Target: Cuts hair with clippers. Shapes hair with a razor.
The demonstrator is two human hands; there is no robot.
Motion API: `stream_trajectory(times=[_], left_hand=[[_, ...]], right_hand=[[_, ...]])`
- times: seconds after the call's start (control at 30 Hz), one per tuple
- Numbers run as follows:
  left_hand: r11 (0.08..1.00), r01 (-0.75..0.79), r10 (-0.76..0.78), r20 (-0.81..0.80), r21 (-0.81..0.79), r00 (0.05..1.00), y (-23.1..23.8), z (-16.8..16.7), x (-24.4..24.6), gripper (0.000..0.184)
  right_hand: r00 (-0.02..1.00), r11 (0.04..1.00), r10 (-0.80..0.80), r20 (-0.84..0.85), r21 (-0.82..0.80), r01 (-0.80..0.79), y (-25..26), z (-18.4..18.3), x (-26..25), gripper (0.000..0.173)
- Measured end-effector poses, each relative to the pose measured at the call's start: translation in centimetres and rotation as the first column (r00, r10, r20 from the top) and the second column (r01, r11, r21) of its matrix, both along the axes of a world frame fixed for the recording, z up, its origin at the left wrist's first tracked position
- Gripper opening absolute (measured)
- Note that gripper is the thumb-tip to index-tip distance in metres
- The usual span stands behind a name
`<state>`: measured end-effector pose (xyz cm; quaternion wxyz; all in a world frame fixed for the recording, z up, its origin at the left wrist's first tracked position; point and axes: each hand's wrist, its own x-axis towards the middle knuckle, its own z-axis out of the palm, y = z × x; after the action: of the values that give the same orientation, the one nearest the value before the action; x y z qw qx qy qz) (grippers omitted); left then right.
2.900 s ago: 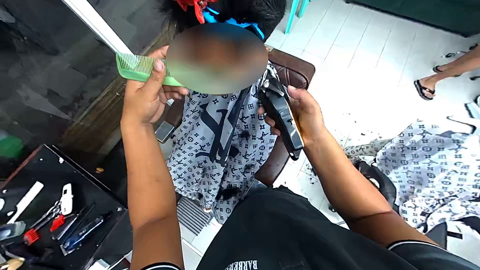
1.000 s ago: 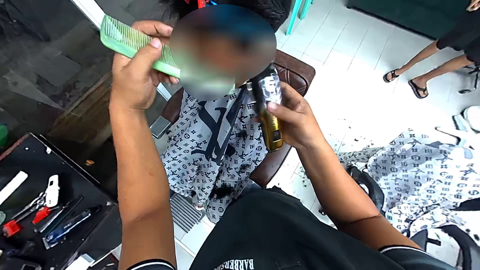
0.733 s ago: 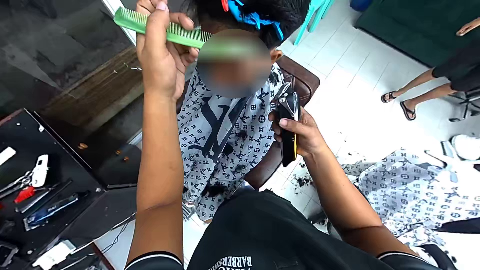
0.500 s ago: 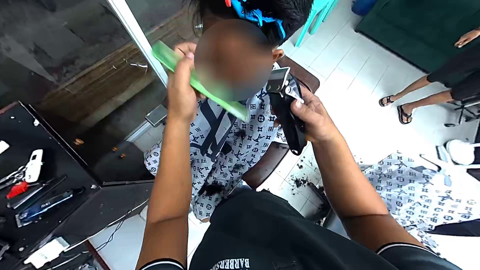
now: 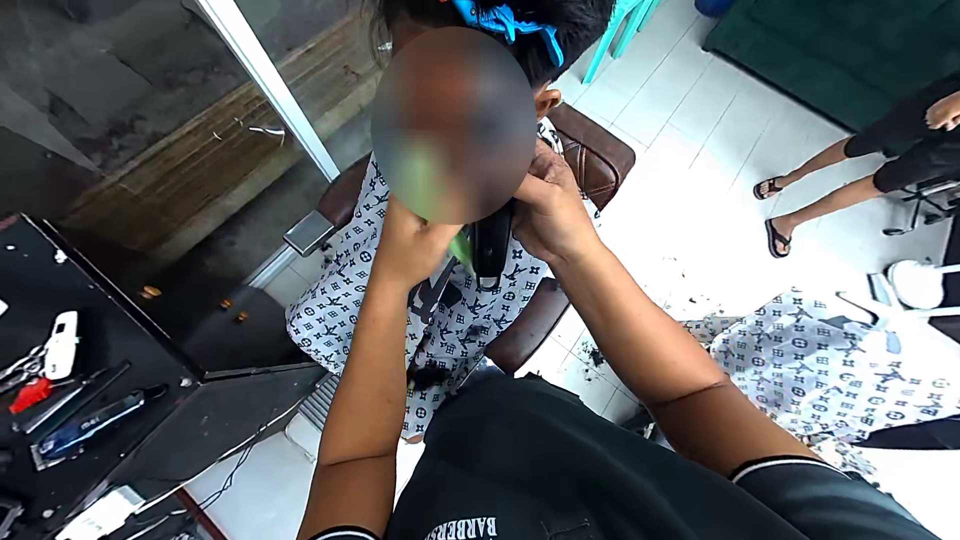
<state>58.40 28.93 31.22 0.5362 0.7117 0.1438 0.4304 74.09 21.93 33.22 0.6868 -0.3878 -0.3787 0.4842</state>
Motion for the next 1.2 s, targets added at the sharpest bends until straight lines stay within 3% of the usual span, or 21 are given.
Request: stream_trajectory(times=[0.2, 1.2], left_hand=[[1.000, -0.029, 0.029, 0.005, 0.002, 1.000, 1.7, 0.3, -0.7, 0.043], [0.998, -0.062, 0.062, 0.007, -0.016, 0.998, 2.1, 0.2, -0.7, 0.040]], right_hand=[[0.994, 0.997, -0.073, -0.075, -0.012, 0.072, 1.5, 0.2, -1.4, 0.057], [0.991, 0.995, -0.082, -0.104, -0.062, 0.076, 2.4, 0.1, -1.5, 0.036]])
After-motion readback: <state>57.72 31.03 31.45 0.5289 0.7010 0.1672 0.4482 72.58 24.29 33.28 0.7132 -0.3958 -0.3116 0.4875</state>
